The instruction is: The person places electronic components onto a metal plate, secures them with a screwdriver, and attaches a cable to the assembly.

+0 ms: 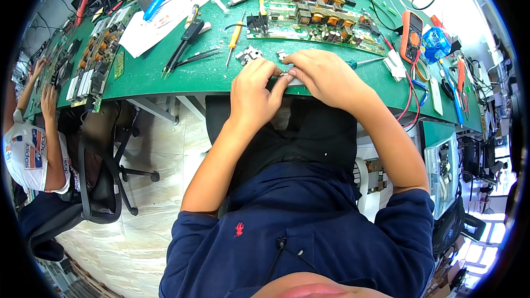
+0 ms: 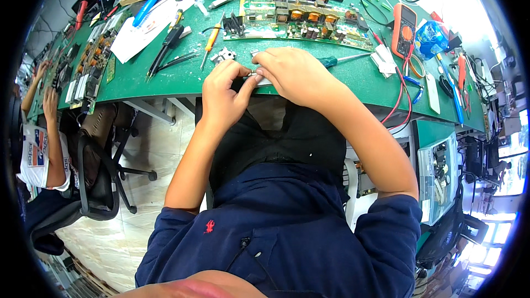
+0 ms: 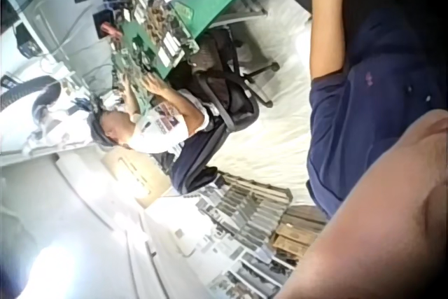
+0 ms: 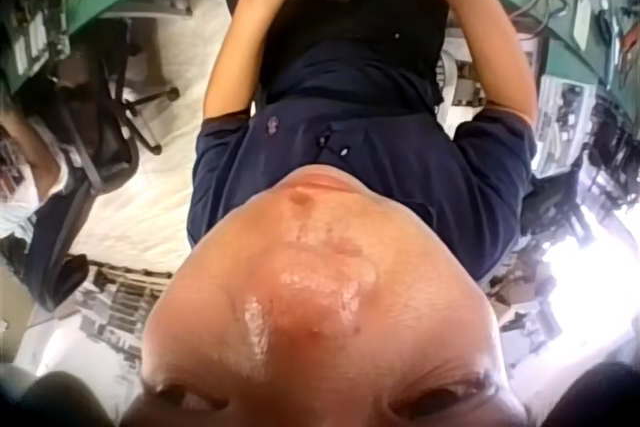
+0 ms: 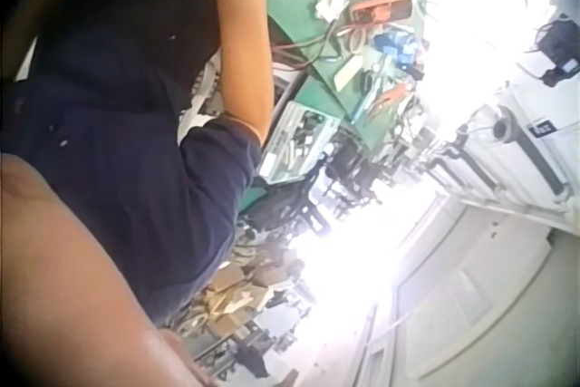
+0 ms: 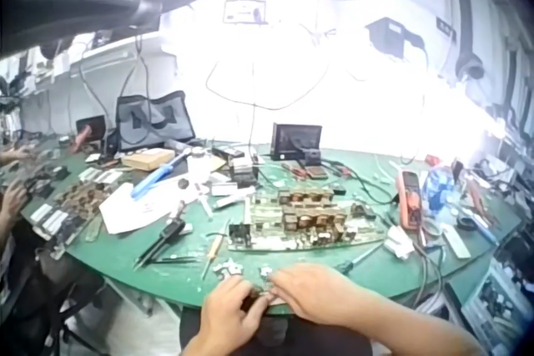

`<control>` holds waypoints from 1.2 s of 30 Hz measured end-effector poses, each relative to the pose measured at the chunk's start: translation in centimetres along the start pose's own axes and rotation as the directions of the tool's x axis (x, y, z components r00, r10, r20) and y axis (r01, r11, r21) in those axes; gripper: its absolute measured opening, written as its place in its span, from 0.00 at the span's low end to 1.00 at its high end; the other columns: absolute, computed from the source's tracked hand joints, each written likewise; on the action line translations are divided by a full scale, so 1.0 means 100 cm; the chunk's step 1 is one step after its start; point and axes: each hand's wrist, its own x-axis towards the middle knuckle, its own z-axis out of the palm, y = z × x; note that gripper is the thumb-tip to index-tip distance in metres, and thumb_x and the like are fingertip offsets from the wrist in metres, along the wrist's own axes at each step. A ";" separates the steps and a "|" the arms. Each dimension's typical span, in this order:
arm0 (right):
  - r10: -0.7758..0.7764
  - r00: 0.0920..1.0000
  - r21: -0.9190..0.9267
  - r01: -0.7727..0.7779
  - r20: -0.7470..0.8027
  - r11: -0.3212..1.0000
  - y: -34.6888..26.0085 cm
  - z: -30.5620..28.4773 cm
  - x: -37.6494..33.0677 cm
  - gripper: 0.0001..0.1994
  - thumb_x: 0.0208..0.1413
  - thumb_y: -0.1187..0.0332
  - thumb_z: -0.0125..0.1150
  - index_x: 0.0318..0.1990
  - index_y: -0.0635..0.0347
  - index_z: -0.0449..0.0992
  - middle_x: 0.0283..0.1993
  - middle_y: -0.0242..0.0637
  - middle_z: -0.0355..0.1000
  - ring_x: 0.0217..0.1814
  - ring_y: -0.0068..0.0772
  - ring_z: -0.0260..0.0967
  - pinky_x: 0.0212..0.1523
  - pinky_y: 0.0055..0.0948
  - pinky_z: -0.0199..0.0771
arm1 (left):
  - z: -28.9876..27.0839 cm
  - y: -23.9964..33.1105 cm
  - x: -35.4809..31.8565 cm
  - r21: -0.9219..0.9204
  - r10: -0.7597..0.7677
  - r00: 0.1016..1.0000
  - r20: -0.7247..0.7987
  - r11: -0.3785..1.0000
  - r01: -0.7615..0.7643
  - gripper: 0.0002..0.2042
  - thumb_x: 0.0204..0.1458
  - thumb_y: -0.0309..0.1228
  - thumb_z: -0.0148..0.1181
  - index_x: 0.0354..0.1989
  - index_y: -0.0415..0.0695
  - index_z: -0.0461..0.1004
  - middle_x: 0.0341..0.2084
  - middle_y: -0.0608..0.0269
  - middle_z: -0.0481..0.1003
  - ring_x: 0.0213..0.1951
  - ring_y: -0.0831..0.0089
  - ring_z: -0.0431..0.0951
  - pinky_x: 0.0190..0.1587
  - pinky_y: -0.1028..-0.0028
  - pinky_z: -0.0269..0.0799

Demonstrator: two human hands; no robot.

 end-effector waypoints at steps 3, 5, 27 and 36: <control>0.027 0.999 0.036 -0.029 0.042 0.999 0.005 0.002 0.001 0.08 0.62 0.67 0.58 0.42 0.61 0.76 0.38 0.42 0.74 0.43 0.50 0.75 0.44 0.45 0.75 | 0.000 0.003 0.000 0.039 0.015 1.000 -0.006 0.999 -0.014 0.11 0.48 0.28 0.74 0.28 0.38 0.74 0.25 0.55 0.73 0.30 0.54 0.75 0.34 0.62 0.70; 0.033 0.996 0.038 -0.036 0.087 0.999 0.006 -0.001 0.002 0.08 0.63 0.66 0.58 0.42 0.61 0.76 0.37 0.42 0.74 0.43 0.50 0.75 0.43 0.45 0.75 | 0.000 0.004 -0.001 0.052 0.016 1.000 -0.014 0.999 -0.016 0.12 0.47 0.28 0.74 0.28 0.38 0.74 0.26 0.54 0.73 0.30 0.53 0.75 0.33 0.62 0.70; 0.169 0.966 0.064 -0.159 -0.196 0.985 -0.007 0.022 -0.013 0.06 0.61 0.68 0.62 0.37 0.62 0.80 0.33 0.43 0.72 0.36 0.51 0.72 0.39 0.43 0.72 | -0.006 0.002 0.005 -0.075 0.029 0.999 0.042 0.997 -0.026 0.08 0.51 0.23 0.71 0.30 0.36 0.75 0.26 0.54 0.76 0.28 0.61 0.76 0.32 0.67 0.70; 0.130 0.973 0.067 -0.119 -0.190 0.991 0.006 0.027 -0.007 0.11 0.62 0.61 0.61 0.35 0.60 0.79 0.33 0.42 0.75 0.38 0.51 0.74 0.41 0.46 0.74 | -0.001 0.001 0.005 -0.052 0.002 1.000 0.014 0.999 -0.001 0.09 0.52 0.24 0.71 0.29 0.36 0.73 0.25 0.54 0.75 0.26 0.62 0.74 0.31 0.68 0.69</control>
